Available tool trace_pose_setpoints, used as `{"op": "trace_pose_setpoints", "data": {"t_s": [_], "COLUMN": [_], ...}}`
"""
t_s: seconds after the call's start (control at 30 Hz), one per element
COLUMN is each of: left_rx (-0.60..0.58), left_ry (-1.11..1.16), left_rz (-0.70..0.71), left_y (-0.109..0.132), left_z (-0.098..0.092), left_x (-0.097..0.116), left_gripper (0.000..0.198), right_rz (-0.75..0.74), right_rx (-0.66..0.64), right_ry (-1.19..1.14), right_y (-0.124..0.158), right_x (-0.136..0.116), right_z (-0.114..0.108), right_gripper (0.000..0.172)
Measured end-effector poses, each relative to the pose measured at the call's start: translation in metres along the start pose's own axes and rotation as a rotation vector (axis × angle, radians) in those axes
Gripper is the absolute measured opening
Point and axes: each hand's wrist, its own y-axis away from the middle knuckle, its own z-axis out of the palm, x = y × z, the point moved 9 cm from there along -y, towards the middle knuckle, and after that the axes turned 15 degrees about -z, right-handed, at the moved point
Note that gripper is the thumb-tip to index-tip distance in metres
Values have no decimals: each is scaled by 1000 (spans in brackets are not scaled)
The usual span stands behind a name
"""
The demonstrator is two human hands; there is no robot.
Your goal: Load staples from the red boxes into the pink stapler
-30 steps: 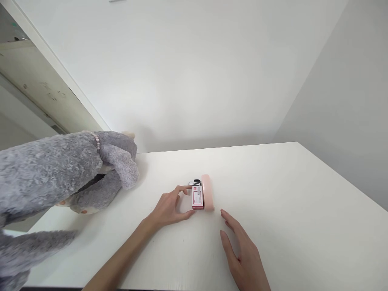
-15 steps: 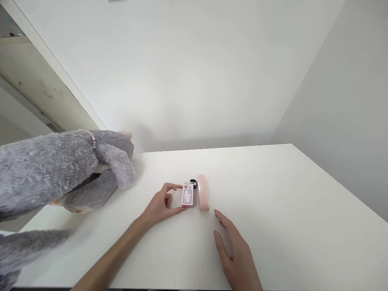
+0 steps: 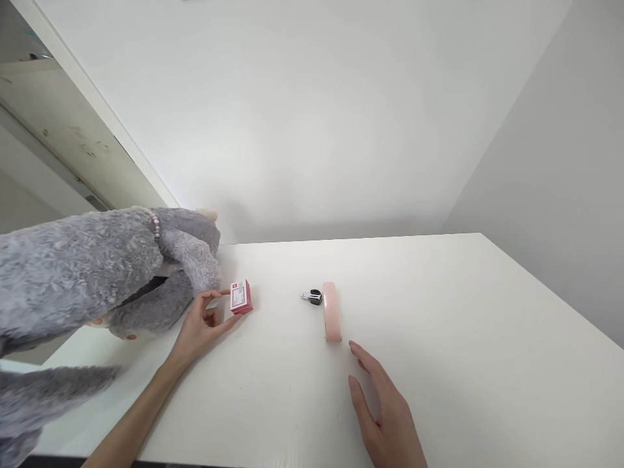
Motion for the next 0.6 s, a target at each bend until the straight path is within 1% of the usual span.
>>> {"op": "trace_pose_setpoints", "data": {"t_s": [0.17,0.27,0.33,0.47,0.6], "left_rx": [116,142,148,147,156], "left_ry": [-228,-311,-334,-374,-437], "left_rz": [31,48,48,43,38], "left_y": [4,7,8,10,11], "left_z": [-6,-6,-6,-5,-3], "left_x": [0,1,2,5,6], "left_gripper": [62,64,65,65,60], "right_rz": [-1,-30,-34,-23,-16], "right_rx": [-51,-96,-79,-5,-9], "right_ry": [22,47,50,46,45], "right_y": [0,-1,-1,0,0], "right_x": [12,17,15,3,0], "right_z": [0,2,2,-2,-2], "right_gripper": [50,51,50,47,47]}}
